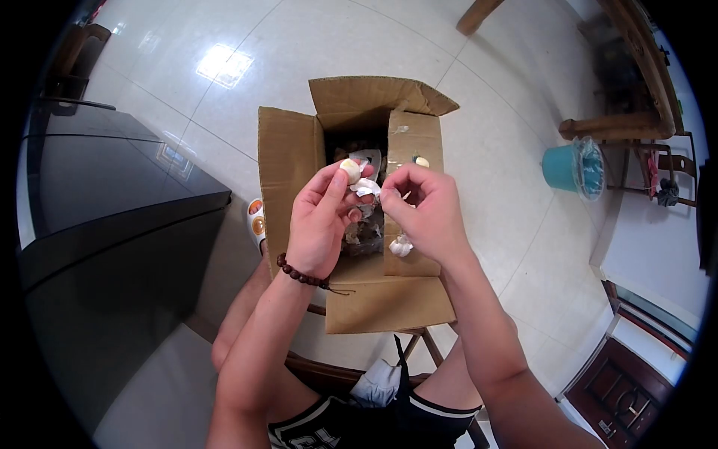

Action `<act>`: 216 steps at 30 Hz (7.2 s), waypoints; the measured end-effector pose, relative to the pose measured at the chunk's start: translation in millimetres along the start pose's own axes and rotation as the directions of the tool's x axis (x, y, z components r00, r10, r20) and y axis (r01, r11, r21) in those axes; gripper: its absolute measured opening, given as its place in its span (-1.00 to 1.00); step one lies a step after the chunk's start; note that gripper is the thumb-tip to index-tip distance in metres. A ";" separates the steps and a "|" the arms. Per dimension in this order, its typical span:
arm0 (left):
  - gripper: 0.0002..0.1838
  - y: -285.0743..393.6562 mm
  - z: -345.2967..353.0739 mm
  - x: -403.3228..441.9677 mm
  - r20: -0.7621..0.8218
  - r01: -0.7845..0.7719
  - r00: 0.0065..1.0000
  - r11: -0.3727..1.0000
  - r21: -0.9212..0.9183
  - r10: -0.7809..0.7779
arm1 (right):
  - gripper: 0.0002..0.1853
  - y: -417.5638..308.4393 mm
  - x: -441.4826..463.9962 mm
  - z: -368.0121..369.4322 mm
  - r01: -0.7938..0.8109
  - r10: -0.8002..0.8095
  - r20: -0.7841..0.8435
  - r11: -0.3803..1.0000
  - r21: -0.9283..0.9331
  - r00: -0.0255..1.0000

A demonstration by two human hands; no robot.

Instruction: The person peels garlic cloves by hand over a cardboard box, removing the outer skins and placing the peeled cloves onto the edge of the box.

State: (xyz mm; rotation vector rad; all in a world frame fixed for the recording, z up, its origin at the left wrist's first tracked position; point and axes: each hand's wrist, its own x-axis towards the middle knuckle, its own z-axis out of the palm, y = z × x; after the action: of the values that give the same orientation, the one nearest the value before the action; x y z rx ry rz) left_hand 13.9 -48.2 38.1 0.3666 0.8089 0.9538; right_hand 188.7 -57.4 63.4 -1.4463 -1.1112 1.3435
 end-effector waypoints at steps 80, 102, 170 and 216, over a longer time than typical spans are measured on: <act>-0.73 8.5 4.5 -1.4 0.049 -0.225 0.974 0.955 0.195 0.219 | -0.82 -7.3 3.0 -3.4 0.479 -0.494 -0.008 0.848 -0.226 0.870; -0.70 16.1 9.5 -0.6 0.053 -0.176 0.984 0.946 0.272 0.168 | -0.89 -7.4 5.8 -4.8 0.527 -0.536 0.062 0.793 -0.305 0.842; -0.79 10.7 -0.4 -1.6 0.151 -0.202 0.978 0.833 0.514 0.144 | -0.92 -9.7 3.7 -15.0 0.317 -0.306 0.106 0.943 -0.105 0.946; -0.71 6.1 11.2 -3.8 0.175 -0.347 0.938 0.808 0.476 0.300 | -0.78 -5.5 5.4 0.5 0.382 -0.381 -0.101 0.924 -0.014 0.919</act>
State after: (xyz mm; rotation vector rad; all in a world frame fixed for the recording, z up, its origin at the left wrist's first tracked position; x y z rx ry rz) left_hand 17.6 -47.3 50.8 1.0261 0.9234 1.0254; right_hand 188.0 -50.8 67.4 -1.2000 -1.2441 0.9853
